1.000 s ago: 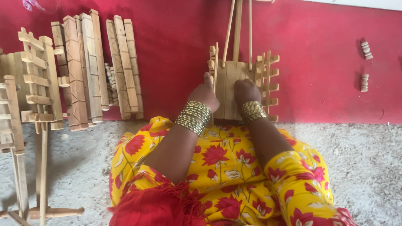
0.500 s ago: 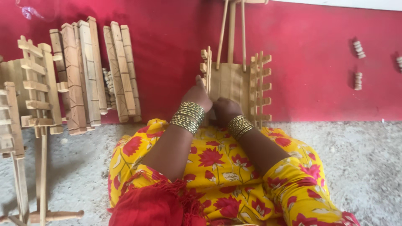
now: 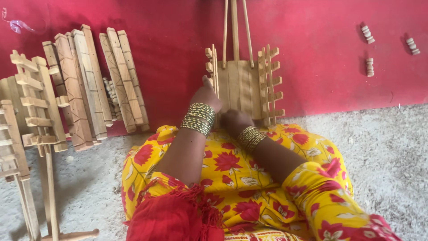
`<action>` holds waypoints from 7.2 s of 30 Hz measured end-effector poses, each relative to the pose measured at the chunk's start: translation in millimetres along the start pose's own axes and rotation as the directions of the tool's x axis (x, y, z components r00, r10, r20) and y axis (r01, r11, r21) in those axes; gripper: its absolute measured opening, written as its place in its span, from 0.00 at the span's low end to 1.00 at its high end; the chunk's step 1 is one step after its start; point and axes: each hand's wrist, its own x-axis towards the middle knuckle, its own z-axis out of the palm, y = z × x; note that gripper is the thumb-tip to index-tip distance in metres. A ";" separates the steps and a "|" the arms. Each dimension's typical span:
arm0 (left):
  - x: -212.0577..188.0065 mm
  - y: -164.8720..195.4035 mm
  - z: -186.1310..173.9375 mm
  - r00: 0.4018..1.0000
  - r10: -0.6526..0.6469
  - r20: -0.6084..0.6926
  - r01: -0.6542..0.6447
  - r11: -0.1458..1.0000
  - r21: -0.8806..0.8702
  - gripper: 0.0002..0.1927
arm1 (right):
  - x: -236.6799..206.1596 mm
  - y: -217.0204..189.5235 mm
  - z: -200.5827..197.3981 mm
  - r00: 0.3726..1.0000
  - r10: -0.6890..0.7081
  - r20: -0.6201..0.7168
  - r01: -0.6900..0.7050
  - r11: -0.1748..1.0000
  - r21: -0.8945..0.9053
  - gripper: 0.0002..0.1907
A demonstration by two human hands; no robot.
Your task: The person sits on the floor and assembles small wooden toy carts. They fit a long wooden axle bar into a toy cart frame, work a long wooden stick piece with their hands, then attach and press wooden side pieces onto another cart body, fitting parts together by hand.
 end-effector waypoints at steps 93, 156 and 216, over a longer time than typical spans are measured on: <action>-10.7 1.5 -0.4 1.000 -0.003 -0.023 0.001 0.996 -0.087 0.49 | 17.1 20.5 -8.9 0.996 -0.064 -0.061 0.066 0.997 0.041 0.41; -4.6 4.8 -0.6 0.998 0.056 -0.024 -0.058 0.993 -0.104 0.52 | 16.2 121.0 -40.7 0.928 -0.045 -0.371 -0.086 0.941 -0.329 0.09; 61.5 -26.9 31.9 0.967 -0.183 -0.180 -0.111 0.336 -0.935 0.45 | 54.6 67.3 -18.7 0.948 0.280 0.151 -0.046 -0.350 0.936 0.07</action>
